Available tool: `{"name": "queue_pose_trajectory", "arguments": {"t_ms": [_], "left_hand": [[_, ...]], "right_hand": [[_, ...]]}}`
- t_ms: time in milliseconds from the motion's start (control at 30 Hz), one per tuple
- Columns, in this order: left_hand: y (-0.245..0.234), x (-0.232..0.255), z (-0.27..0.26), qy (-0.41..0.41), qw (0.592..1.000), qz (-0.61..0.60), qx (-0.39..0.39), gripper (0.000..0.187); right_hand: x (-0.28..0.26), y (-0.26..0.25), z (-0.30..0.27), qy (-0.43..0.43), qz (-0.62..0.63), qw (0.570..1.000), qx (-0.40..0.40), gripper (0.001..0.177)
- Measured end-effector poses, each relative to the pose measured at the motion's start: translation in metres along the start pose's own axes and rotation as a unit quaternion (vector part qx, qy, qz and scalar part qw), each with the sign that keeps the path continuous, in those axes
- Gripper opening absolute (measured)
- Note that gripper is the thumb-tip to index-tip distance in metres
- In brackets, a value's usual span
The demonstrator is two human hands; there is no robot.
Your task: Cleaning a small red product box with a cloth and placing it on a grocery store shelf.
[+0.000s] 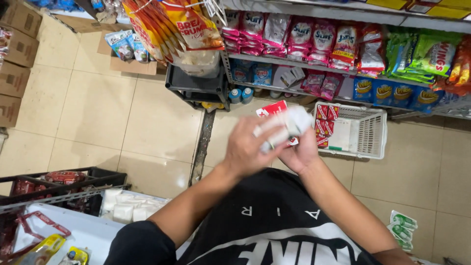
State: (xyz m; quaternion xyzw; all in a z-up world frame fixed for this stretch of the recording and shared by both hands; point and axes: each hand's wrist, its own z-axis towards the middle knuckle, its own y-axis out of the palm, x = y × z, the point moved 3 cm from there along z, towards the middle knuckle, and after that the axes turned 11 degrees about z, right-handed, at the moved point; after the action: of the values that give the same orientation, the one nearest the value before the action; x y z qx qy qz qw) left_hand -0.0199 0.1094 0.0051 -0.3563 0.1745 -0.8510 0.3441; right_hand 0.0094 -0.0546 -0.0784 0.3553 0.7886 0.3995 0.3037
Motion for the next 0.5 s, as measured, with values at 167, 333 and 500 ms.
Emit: {"name": "queue_pose_trajectory", "arguments": {"t_ms": [167,333,500], "left_hand": [[0.007,0.002,-0.008,0.108,0.992,-0.065,-0.024,0.037],[-0.007,-0.013,0.027,0.080,0.997,-0.008,-0.008,0.035],[0.007,0.000,0.014,0.071,0.997,0.010,-0.007,0.038]], "right_hand": [[-0.004,-0.015,0.003,0.022,0.043,0.999,-0.017,0.046],[0.001,0.053,-0.023,-0.033,0.004,0.999,0.007,0.043],[-0.013,0.027,-0.015,-0.031,0.003,0.999,-0.005,0.048]]}}
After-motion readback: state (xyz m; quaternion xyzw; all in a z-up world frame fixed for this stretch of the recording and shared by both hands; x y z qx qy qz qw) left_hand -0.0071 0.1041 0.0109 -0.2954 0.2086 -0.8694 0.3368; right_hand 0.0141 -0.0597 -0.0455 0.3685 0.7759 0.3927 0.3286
